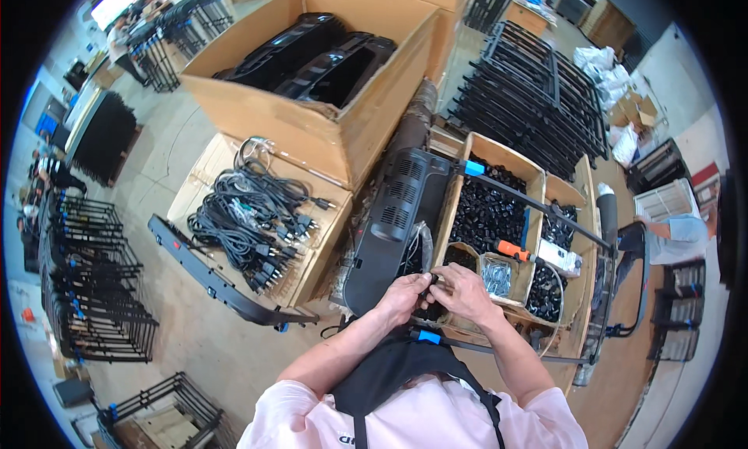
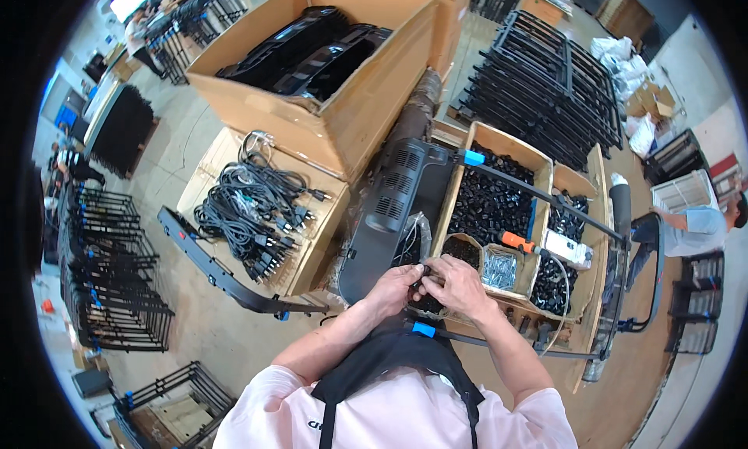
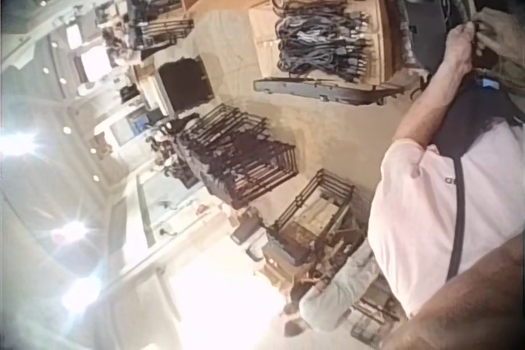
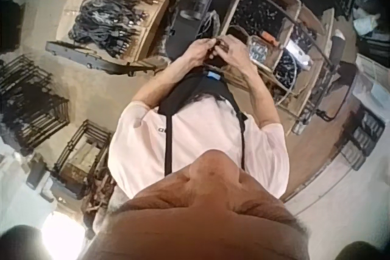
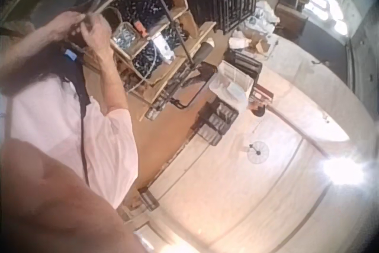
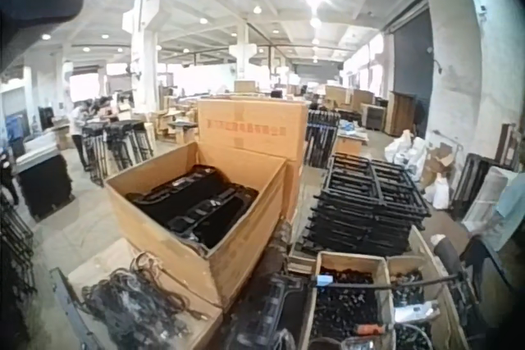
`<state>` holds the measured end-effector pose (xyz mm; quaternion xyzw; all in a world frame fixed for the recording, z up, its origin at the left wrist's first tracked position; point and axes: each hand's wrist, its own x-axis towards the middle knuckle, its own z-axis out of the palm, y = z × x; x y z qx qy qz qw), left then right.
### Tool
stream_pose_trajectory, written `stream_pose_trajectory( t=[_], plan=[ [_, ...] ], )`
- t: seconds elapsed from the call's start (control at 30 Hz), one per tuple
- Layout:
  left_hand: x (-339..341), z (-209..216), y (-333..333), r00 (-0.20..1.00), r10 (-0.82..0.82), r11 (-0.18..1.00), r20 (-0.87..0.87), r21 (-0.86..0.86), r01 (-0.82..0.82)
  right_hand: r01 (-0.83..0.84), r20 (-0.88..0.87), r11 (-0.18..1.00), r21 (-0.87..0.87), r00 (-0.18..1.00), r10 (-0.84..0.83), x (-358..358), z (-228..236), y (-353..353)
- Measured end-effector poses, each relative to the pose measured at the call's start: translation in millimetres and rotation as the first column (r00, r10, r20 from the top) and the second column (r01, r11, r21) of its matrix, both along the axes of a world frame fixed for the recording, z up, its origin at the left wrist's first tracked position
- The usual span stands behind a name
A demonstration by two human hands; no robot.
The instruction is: The person assembles a black electronic device on a workbench. They attach a metal frame, connect a power cord, and use a power drill to secure screws into the device's casing. The person handles various components including cables, screws, and the device itself.
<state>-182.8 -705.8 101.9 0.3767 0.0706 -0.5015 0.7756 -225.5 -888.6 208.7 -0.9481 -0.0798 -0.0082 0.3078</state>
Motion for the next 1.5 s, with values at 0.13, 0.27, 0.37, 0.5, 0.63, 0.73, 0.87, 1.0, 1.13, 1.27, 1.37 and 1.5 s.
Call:
stream_pose_trajectory(
  t=[0.13,0.27,0.37,0.5,0.63,0.73,0.87,1.0,1.13,1.27,1.37,1.5],
  plan=[
    [-4,18,17,0.993,0.118,0.987,0.016,0.105,-0.119,-0.08,0.124,0.993,-0.083,0.988,0.09,17,-10,16],
    [-16,30,63,0.974,0.228,0.968,0.003,0.11,-0.227,-0.099,0.168,0.994,-0.046,0.98,0.105,42,-11,54],
    [-33,29,99,0.966,0.257,0.964,0.009,0.066,-0.257,-0.153,0.255,0.985,-0.082,0.952,0.169,64,-22,86],
    [-45,39,128,0.965,0.252,0.966,0.072,0.047,-0.255,-0.202,0.305,0.975,-0.099,0.926,0.222,85,-46,119],
    [-48,43,146,0.958,0.281,0.959,0.051,0.013,-0.282,-0.213,0.262,0.97,-0.117,0.936,0.237,93,-57,137],
    [-39,50,159,0.97,0.18,0.975,0.162,0.104,-0.198,-0.225,0.185,0.963,-0.146,0.95,0.25,95,-58,141],
    [-33,49,165,0.97,0.071,0.983,0.232,0.147,-0.107,-0.211,0.151,0.962,-0.176,0.959,0.238,92,-57,143],
    [-26,32,160,0.975,0.169,0.98,0.145,0.076,-0.181,0.207,-0.365,0.938,0.279,0.926,-0.095,83,-61,121],
    [-13,15,136,0.962,0.262,0.965,0.082,-0.015,-0.262,0.524,-0.6,0.451,0.723,0.799,0.034,73,-33,102],
    [11,16,109,0.967,0.254,0.964,0.025,-0.086,-0.251,0.49,-0.513,0.425,0.762,0.856,-0.066,70,-27,97],
    [19,23,96,0.972,0.234,0.97,0.033,-0.071,-0.231,0.457,-0.453,0.441,0.773,0.883,-0.121,69,-30,94],
    [28,37,84,0.981,0.19,0.982,0.031,-0.011,-0.189,0.479,-0.467,0.474,0.739,0.871,-0.151,64,-33,88]
  ],
)
